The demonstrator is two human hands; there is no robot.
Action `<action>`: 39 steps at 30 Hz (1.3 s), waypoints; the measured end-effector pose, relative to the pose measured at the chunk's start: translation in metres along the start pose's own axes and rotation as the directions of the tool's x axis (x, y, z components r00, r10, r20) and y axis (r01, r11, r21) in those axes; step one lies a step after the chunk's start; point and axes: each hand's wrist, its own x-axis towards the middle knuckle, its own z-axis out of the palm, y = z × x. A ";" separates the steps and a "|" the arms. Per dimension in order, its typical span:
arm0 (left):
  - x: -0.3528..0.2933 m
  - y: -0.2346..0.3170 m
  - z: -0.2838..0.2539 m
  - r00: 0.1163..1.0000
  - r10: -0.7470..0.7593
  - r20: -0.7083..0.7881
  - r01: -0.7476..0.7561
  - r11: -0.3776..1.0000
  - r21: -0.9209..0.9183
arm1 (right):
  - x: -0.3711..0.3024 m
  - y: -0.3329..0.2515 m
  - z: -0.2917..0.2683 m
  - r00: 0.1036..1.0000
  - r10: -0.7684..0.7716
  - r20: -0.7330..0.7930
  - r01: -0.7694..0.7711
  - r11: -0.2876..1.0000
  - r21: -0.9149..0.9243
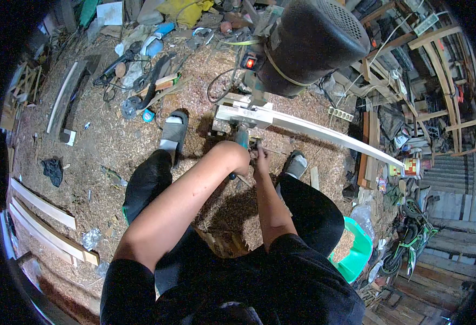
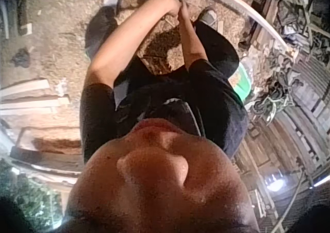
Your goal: Shaping a long piece of wood using a wood lathe and a hand-held cutting tool.
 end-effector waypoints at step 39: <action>-0.009 0.019 0.004 0.736 0.507 -0.448 -0.497 0.854 0.150 | 0.004 -0.588 0.161 0.707 -0.651 0.277 0.645 0.754 0.126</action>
